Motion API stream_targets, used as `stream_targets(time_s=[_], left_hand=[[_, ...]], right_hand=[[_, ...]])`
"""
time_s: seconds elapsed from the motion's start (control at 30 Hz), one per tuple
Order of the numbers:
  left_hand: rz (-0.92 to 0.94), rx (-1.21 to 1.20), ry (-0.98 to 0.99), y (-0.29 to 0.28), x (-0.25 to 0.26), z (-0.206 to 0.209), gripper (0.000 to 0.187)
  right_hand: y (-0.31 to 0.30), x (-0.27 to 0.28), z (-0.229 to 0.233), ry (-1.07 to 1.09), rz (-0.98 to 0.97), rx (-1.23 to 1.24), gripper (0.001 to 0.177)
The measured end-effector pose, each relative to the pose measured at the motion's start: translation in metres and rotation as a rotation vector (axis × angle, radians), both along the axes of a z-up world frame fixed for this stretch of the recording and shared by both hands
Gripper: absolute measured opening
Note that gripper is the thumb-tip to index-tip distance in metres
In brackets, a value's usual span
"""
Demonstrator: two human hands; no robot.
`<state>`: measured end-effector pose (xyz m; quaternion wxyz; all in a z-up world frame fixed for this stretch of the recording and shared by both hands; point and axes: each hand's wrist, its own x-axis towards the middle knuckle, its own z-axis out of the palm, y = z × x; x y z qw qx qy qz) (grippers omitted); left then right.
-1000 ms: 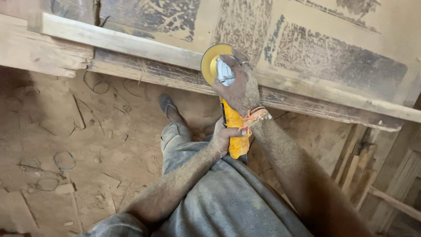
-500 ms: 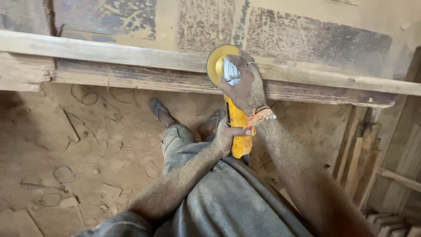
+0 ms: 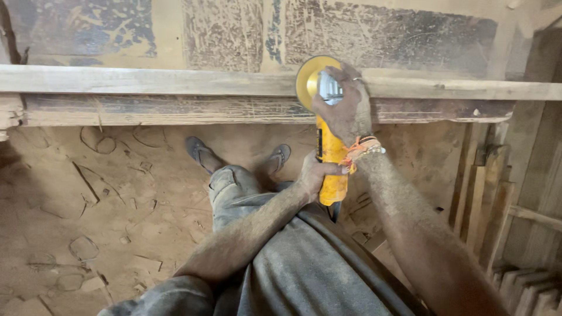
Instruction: The person sands a long wooden beam using a handheld power sander, moving the tool along the surface to smooth the wood.
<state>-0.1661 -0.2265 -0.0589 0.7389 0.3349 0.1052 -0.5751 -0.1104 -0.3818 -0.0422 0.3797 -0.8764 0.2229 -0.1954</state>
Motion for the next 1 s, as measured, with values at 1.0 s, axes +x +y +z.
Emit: stream_targets(time_s=[1.0], left_hand=[[0.333,0.000,-0.022,0.133,0.102,0.019,0.044]], right_hand=[[0.159,0.148,0.048,0.255,0.356,-0.026,0.060]])
